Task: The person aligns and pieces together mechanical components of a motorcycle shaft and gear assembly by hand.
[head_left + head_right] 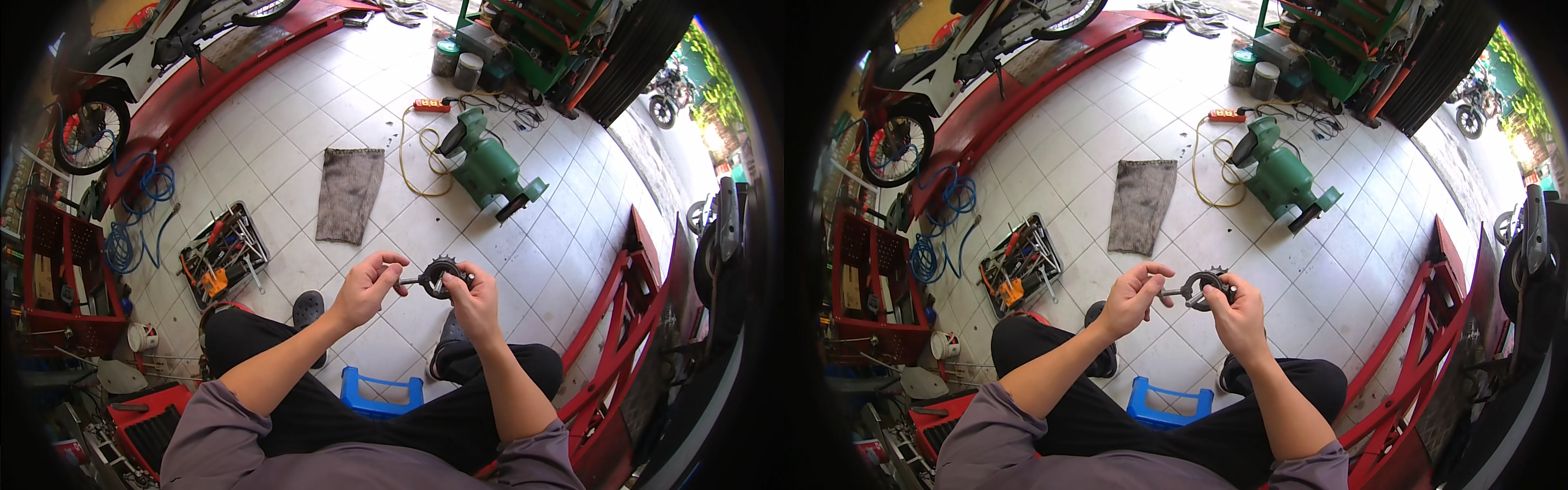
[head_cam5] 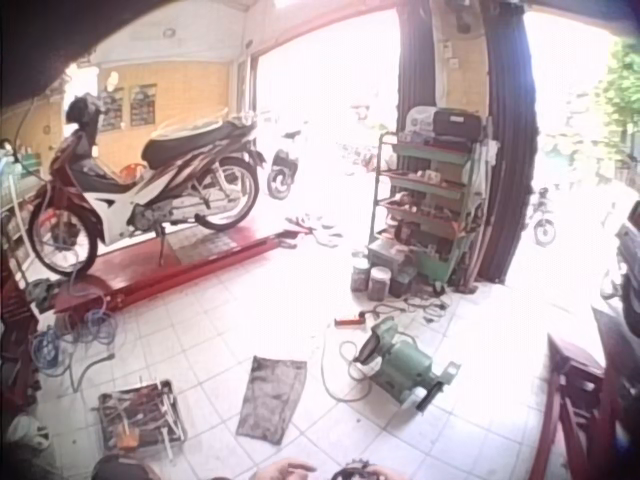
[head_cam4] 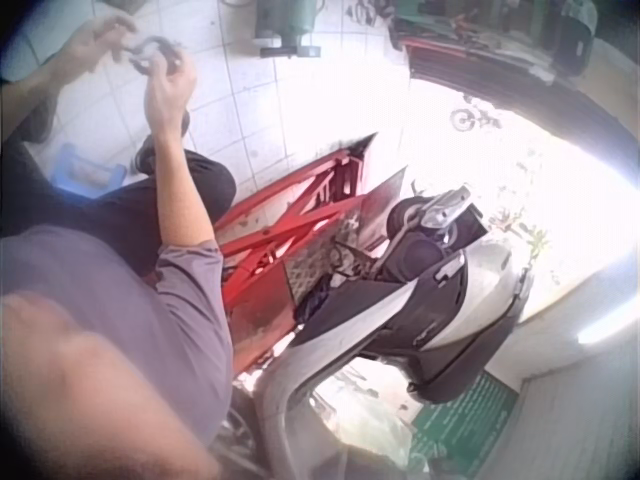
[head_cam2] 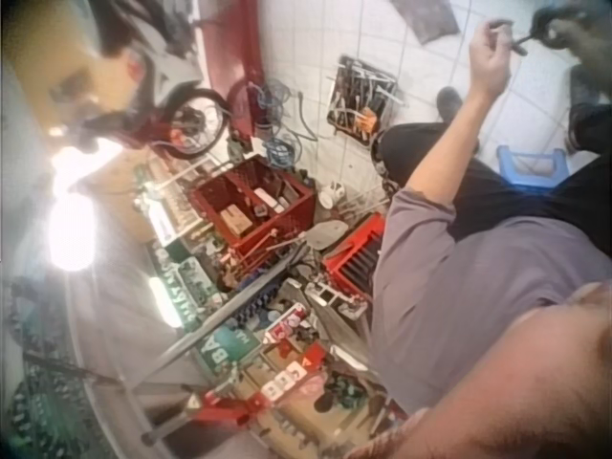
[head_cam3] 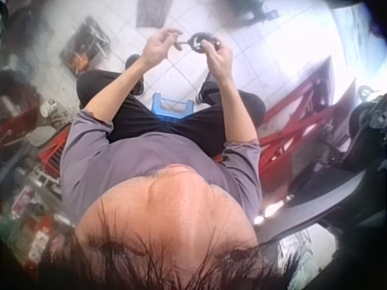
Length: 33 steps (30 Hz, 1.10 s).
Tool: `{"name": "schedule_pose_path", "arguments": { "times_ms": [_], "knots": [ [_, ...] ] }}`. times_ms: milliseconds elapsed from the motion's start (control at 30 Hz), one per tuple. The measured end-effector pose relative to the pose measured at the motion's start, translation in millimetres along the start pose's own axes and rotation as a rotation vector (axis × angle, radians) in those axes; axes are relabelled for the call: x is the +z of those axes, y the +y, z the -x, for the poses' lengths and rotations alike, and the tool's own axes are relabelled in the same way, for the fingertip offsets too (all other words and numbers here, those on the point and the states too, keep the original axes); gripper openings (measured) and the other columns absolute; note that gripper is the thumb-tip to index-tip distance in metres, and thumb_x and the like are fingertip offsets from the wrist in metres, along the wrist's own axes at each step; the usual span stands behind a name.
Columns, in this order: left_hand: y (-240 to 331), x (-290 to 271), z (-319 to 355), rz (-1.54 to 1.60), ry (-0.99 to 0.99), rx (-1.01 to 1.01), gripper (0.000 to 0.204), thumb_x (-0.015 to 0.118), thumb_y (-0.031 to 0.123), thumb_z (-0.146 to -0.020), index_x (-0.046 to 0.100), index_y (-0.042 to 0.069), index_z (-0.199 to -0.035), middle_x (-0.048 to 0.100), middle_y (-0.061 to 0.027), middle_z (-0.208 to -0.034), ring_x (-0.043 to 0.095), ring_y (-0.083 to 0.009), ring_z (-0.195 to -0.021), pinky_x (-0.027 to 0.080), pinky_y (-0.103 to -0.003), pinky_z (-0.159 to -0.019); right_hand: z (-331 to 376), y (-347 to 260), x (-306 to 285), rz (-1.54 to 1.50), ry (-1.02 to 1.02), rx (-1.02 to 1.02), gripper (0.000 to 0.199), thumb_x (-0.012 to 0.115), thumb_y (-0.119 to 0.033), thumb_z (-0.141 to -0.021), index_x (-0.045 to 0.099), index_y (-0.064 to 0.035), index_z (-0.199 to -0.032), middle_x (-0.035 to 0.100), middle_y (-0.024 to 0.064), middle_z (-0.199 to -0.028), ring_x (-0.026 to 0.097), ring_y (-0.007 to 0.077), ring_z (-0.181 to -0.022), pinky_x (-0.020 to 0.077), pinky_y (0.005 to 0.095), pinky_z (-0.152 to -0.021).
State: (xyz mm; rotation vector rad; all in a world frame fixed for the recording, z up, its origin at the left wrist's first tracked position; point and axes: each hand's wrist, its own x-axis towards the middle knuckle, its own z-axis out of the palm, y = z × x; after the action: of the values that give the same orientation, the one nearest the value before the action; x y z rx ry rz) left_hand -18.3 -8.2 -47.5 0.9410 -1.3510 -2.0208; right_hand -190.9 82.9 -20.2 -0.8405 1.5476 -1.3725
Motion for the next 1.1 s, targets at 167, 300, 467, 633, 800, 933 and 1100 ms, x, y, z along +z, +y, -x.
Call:
{"name": "schedule_pose_path", "arguments": {
  "times_ms": [167,300,467,633,800,933,1100],
  "knots": [
    [-4.1,-6.0,2.3,-0.300,-0.068,0.230,0.020,0.066,0.016,-0.089,0.061,0.003,-0.103,0.061,0.0009,-0.077,0.049,-0.0002,-0.056,0.040,-0.017,-0.046,-0.5,-0.9,0.3,-0.032,-0.001,0.001,0.015,0.061,-0.012,-0.090,0.062,0.0037,-0.088,0.052,-0.0053,-0.064,0.039,0.0011,-0.055,0.0289,0.0200,-0.047],
    [-1.8,-2.0,1.4,-0.177,-0.063,-0.002,0.028,0.072,0.018,-0.084,0.063,0.000,-0.103,0.062,0.0004,-0.085,0.045,0.0007,-0.059,0.036,-0.016,-0.052,-0.5,0.6,-2.2,-0.029,0.008,-0.014,0.015,0.061,-0.011,-0.089,0.062,0.0034,-0.088,0.053,-0.0051,-0.066,0.040,0.0013,-0.056,0.0299,0.0202,-0.048],
    [-4.3,-2.0,3.1,-0.223,-0.083,0.090,0.025,0.072,0.013,-0.084,0.063,0.002,-0.104,0.059,0.0013,-0.083,0.043,0.0007,-0.056,0.036,-0.015,-0.051,-1.0,3.2,-2.7,-0.004,-0.008,-0.028,0.014,0.062,-0.011,-0.089,0.062,0.0032,-0.087,0.054,-0.0043,-0.068,0.043,0.0016,-0.058,0.0328,0.0201,-0.050],
    [-13.4,-2.3,2.9,-0.252,-0.057,0.187,0.019,0.072,0.014,-0.085,0.062,0.003,-0.098,0.058,0.0027,-0.078,0.043,0.0003,-0.055,0.036,-0.016,-0.049,-0.5,-1.7,1.2,-0.052,-0.006,-0.056,0.014,0.062,-0.011,-0.088,0.062,0.0036,-0.087,0.056,-0.0035,-0.069,0.045,0.0021,-0.060,0.0365,0.0197,-0.052],
    [-6.7,-2.5,3.1,-0.235,-0.115,-0.041,0.018,0.071,0.014,-0.085,0.060,0.005,-0.096,0.057,0.0036,-0.077,0.044,0.0003,-0.055,0.036,-0.015,-0.050,-2.7,8.1,-5.0,-0.037,-0.012,-0.046,0.012,0.061,-0.009,-0.088,0.062,0.0036,-0.088,0.058,-0.0024,-0.072,0.048,0.0020,-0.062,0.0391,0.0184,-0.055],
    [-7.1,3.8,2.6,-0.155,-0.089,0.108,0.017,0.068,0.017,-0.088,0.060,0.004,-0.096,0.059,0.0019,-0.077,0.047,-0.0006,-0.057,0.038,-0.017,-0.048,-2.5,8.0,-2.6,-0.063,-0.002,-0.063,0.013,0.062,-0.010,-0.088,0.062,0.0034,-0.087,0.056,-0.0037,-0.069,0.046,0.0019,-0.060,0.0374,0.0192,-0.053],
    [-22.5,-7.5,-0.4,-0.257,-0.103,0.303,0.021,0.065,0.021,-0.091,0.059,0.004,-0.100,0.062,-0.0010,-0.083,0.048,-0.0017,-0.058,0.039,-0.018,-0.046,-2.0,3.4,-2.1,-0.060,0.000,-0.053,0.012,0.062,-0.009,-0.088,0.062,0.0029,-0.087,0.054,-0.0047,-0.068,0.042,0.0015,-0.059,0.0339,0.0192,-0.051]
  ]
}}
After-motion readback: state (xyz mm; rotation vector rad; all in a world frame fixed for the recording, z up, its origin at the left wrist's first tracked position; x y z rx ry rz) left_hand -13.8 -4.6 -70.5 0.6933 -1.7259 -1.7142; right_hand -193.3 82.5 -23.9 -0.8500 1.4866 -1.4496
